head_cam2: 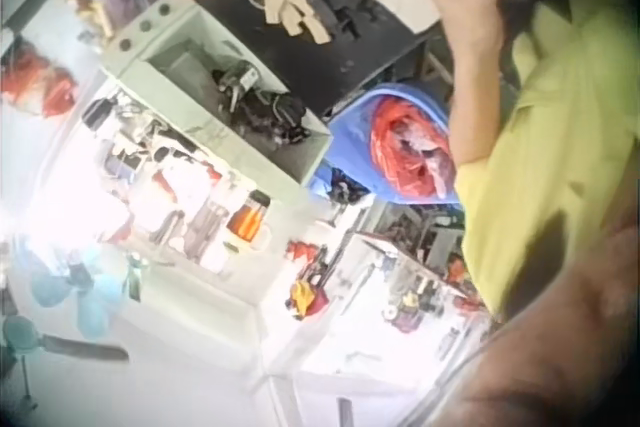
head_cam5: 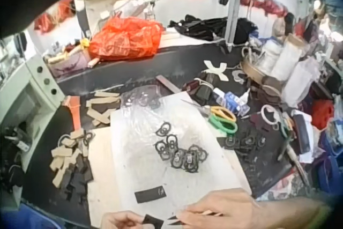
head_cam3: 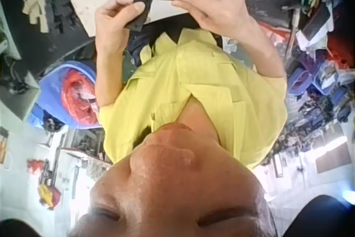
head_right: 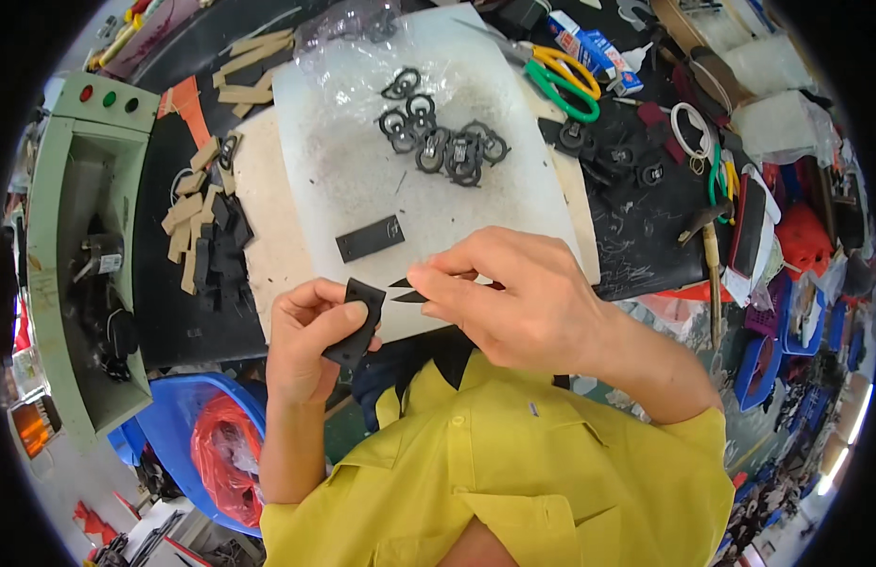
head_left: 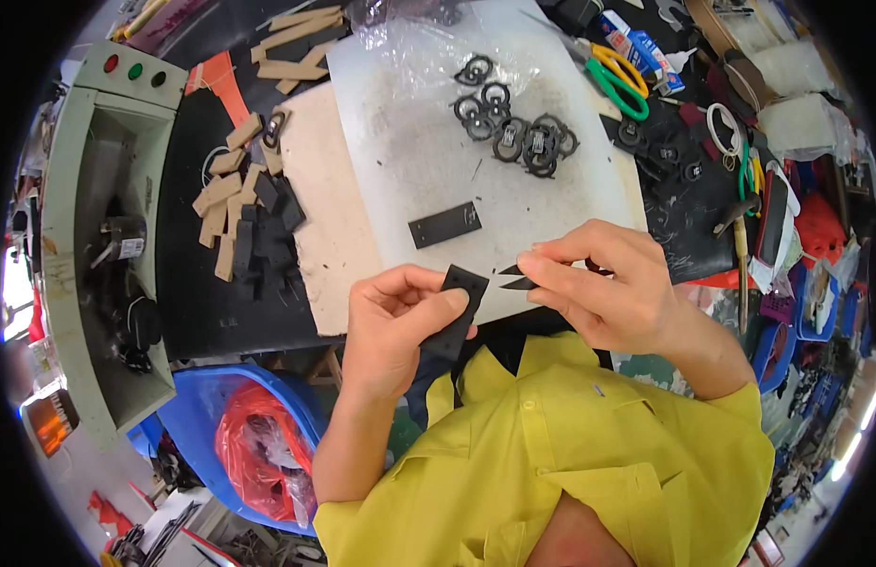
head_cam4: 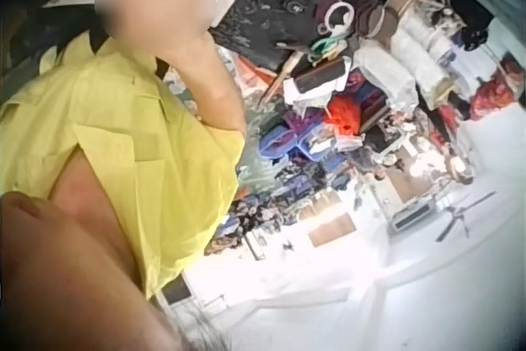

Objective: The person assembles small black plastic components by inserting circular rings into rectangular frames. They use a red-handled tool to press the rings into place and trim excess material. The person handles the parts one at a time, stacking completed units on the table.

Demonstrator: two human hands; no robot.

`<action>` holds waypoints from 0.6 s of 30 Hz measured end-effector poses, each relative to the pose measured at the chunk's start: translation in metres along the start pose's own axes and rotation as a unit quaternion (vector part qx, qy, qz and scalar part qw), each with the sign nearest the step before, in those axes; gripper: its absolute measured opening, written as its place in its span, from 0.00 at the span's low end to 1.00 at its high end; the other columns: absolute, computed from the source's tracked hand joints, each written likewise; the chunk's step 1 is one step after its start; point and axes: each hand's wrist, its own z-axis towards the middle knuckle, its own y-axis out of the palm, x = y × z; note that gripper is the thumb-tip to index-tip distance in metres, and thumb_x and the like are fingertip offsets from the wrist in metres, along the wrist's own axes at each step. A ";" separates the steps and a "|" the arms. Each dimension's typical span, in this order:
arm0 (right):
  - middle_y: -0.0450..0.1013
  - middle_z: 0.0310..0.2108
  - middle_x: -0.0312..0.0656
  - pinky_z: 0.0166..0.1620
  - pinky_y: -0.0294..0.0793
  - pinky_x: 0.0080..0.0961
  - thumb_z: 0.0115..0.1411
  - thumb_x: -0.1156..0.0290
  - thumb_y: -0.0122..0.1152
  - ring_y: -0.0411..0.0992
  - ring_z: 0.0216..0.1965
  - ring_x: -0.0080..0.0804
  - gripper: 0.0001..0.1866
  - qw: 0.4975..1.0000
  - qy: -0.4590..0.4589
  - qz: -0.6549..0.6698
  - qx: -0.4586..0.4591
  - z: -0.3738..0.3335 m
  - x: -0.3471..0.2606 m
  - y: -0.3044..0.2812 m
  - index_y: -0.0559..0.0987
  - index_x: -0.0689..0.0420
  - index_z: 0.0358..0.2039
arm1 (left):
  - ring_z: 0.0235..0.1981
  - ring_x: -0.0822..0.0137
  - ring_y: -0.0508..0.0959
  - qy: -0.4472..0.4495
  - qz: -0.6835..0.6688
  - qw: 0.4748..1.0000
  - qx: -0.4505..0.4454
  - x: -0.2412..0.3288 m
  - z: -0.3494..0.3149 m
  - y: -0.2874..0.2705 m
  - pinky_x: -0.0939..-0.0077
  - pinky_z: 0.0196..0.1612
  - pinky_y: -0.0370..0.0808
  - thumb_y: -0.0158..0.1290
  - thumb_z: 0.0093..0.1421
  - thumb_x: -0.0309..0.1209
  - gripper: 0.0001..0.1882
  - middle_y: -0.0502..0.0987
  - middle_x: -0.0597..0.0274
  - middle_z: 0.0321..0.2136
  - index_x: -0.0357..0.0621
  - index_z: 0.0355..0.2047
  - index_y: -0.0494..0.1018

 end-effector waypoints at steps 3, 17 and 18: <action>0.71 0.25 0.38 0.21 0.70 0.24 0.41 0.78 0.67 0.70 0.21 0.30 0.14 1.000 -0.011 0.002 -0.002 -0.002 0.000 0.009 0.78 0.60 0.32 | 0.18 0.68 0.77 -0.021 0.011 1.000 -0.014 0.000 0.003 -0.002 0.77 0.24 0.77 0.55 0.50 0.19 0.04 0.77 0.53 0.21 0.31 0.27 0.73; 0.66 0.20 0.39 0.23 0.68 0.29 0.42 0.79 0.60 0.70 0.22 0.38 0.09 0.974 0.043 0.090 -0.203 0.015 0.015 0.001 0.77 0.57 0.28 | 0.23 0.74 0.77 -0.055 0.126 0.989 -0.051 -0.006 0.008 -0.009 0.79 0.27 0.76 0.57 0.50 0.18 0.05 0.78 0.59 0.23 0.31 0.29 0.75; 0.68 0.20 0.41 0.24 0.69 0.31 0.43 0.79 0.60 0.70 0.23 0.40 0.08 0.964 0.081 0.081 -0.242 0.016 0.015 0.001 0.78 0.57 0.27 | 0.22 0.79 0.75 0.023 0.241 0.969 -0.040 -0.012 0.006 -0.009 0.83 0.26 0.73 0.58 0.50 0.22 0.06 0.77 0.63 0.22 0.31 0.29 0.75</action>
